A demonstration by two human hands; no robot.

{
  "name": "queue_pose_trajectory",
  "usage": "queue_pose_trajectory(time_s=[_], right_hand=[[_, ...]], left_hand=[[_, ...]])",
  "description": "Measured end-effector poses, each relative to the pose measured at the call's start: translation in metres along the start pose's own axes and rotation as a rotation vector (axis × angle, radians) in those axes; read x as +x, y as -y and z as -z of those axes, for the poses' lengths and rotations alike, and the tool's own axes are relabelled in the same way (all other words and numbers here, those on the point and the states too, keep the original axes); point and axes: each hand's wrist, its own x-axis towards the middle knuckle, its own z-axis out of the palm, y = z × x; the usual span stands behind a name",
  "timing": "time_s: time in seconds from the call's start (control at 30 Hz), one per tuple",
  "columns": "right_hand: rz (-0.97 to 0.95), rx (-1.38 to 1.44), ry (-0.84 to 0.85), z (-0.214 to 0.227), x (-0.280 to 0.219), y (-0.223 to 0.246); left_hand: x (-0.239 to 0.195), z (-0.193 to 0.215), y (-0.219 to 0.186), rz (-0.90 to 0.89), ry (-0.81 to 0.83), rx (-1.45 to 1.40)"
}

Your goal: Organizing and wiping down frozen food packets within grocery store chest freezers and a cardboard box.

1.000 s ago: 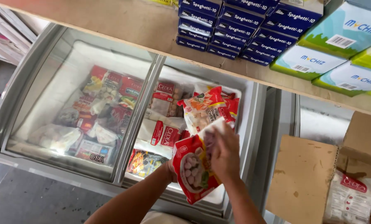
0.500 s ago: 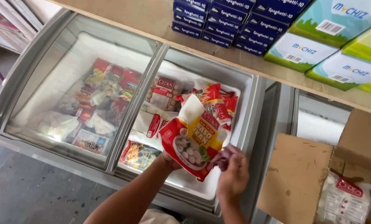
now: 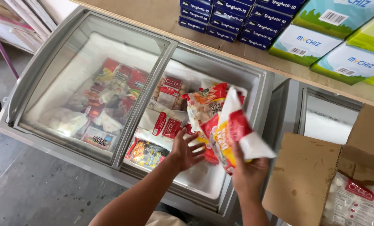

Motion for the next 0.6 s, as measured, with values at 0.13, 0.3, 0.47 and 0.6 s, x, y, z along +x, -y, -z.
queue_pose_trajectory(time_s=[0.13, 0.3, 0.47, 0.6], right_hand=[[0.291, -0.639, 0.357, -0.032, -0.029, 0.026], [0.095, -0.513, 0.616, -0.048, -0.042, 0.033], [0.639, -0.9, 0.662, -0.045, -0.019, 0.027], [0.459, -1.159, 0.379, -0.027, -0.004, 0.019]], left_hand=[[-0.085, -0.042, 0.01, 0.027, 0.111, -0.016], [-0.072, -0.035, 0.016, 0.024, 0.29, -0.075], [-0.048, -0.013, 0.036, 0.045, 0.458, -0.129], [-0.022, 0.013, 0.047, 0.038, 0.593, -0.188]])
